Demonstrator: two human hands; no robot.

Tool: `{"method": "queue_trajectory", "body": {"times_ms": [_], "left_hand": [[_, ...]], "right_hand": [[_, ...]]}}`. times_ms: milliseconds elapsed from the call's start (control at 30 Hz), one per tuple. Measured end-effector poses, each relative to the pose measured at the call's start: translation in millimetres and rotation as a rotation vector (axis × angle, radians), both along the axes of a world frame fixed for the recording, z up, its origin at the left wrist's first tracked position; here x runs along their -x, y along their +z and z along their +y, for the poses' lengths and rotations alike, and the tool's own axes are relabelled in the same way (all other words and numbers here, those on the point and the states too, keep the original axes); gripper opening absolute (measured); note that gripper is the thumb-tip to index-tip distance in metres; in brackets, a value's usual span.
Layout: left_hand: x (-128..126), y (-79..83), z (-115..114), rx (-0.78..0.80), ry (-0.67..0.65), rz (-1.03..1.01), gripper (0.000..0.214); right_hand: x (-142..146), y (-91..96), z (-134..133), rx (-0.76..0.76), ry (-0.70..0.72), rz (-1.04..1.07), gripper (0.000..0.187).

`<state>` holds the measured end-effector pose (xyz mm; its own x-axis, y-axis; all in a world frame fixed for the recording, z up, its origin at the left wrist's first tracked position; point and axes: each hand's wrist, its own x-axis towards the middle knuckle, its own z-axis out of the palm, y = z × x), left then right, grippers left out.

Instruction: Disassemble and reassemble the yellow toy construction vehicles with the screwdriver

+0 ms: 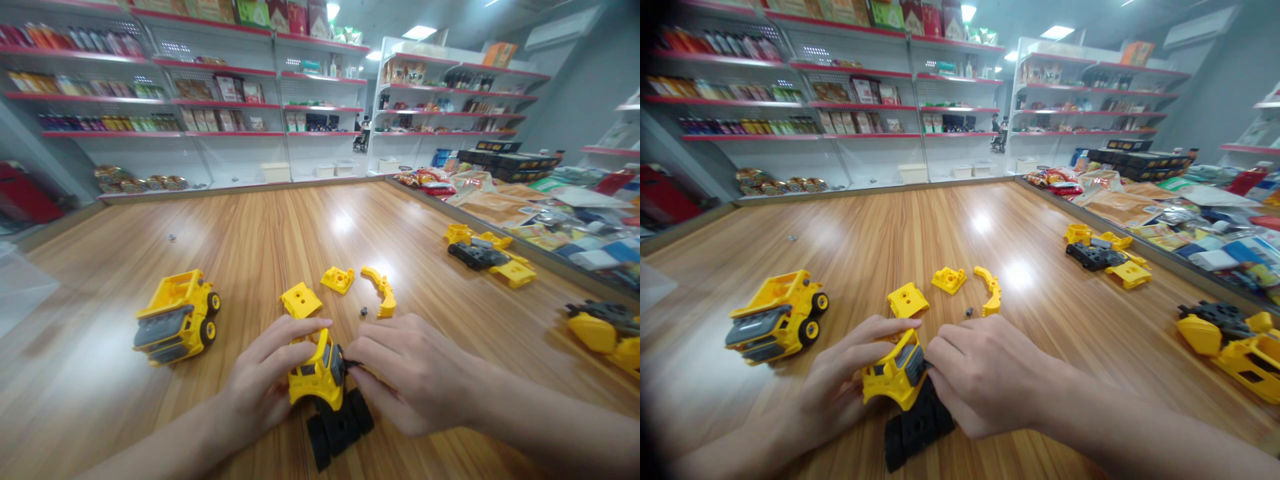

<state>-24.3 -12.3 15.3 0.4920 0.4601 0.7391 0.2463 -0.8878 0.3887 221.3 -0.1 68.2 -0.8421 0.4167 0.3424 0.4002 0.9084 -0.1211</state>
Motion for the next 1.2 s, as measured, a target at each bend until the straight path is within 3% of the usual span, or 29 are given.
{"method": "queue_trajectory", "body": {"times_ms": [167,400,633,867,1200], "left_hand": [[0.3,-1.4,0.1,0.005,0.012,0.004,0.042],[-1.6,2.3,-1.1,-0.011,0.008,0.002,0.042],[-0.8,-1.3,0.5,0.006,0.003,-0.005,0.044],[0.1,0.3,-1.3,-0.001,0.019,0.010,0.036],[-2.7,3.4,-0.8,-0.005,0.033,-0.005,0.032]], "right_hand": [[0.9,0.1,-0.5,-0.031,-0.010,-0.028,0.022],[-1.0,-2.3,-0.9,0.011,0.000,-0.013,0.013],[1.1,-1.0,-0.5,-0.044,-0.012,-0.035,0.025],[0.0,0.3,-1.7,0.004,0.002,0.017,0.013],[1.1,-0.5,-1.6,-0.050,0.000,-0.007,0.025]]}}
